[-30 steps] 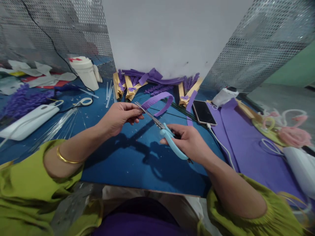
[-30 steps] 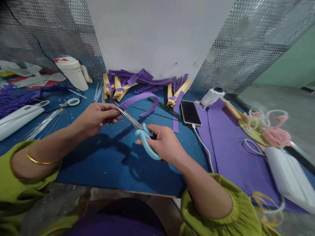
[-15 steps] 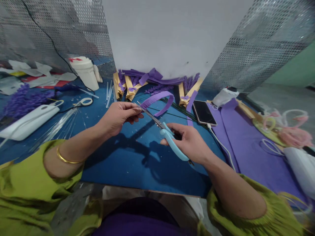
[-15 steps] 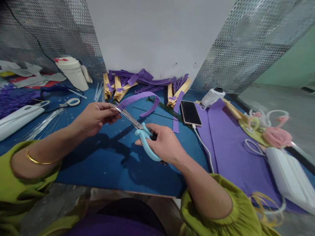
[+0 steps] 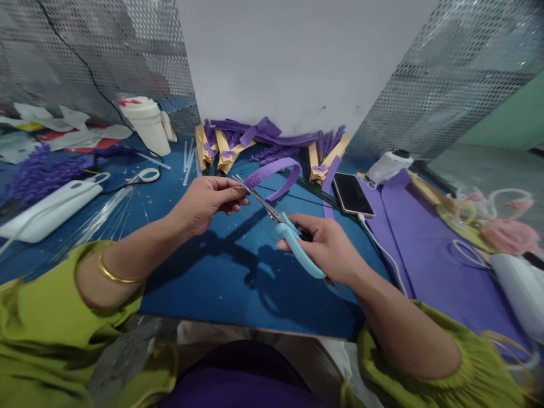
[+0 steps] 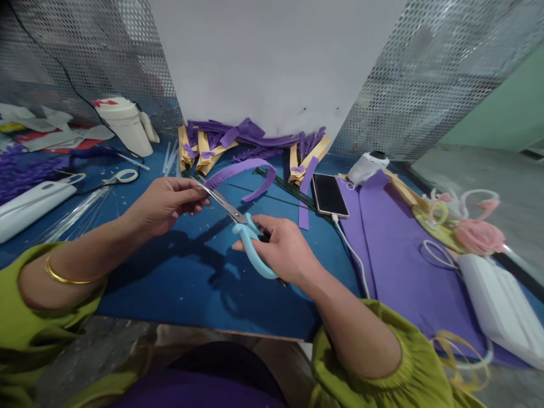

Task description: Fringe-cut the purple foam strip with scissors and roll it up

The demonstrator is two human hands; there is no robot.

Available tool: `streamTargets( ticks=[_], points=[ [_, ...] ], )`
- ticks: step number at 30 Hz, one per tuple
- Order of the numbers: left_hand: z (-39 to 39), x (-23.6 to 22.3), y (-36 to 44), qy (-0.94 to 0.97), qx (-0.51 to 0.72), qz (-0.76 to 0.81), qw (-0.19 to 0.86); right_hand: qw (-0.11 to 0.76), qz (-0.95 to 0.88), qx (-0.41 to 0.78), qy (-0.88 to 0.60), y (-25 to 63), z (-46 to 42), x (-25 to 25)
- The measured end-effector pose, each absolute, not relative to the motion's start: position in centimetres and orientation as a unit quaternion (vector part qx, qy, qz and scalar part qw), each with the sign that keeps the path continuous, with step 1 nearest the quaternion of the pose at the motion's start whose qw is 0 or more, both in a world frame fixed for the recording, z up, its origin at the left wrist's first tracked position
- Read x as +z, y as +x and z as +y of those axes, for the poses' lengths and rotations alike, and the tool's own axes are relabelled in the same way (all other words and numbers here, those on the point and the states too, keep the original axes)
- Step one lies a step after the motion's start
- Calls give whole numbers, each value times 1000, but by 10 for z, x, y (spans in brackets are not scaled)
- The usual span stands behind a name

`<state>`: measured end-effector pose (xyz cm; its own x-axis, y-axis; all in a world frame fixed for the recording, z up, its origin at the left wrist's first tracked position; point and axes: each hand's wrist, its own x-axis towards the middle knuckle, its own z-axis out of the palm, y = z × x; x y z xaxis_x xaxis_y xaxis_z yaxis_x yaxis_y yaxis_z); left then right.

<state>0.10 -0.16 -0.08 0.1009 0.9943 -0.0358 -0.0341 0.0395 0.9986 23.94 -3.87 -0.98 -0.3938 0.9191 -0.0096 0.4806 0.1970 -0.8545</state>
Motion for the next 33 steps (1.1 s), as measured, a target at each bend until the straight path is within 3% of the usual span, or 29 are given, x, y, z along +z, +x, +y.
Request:
streamTargets(
  ticks=[33],
  points=[
    [-2, 1, -1, 483, 459, 480, 570, 250, -746, 394, -475, 241, -38, -12]
  ],
)
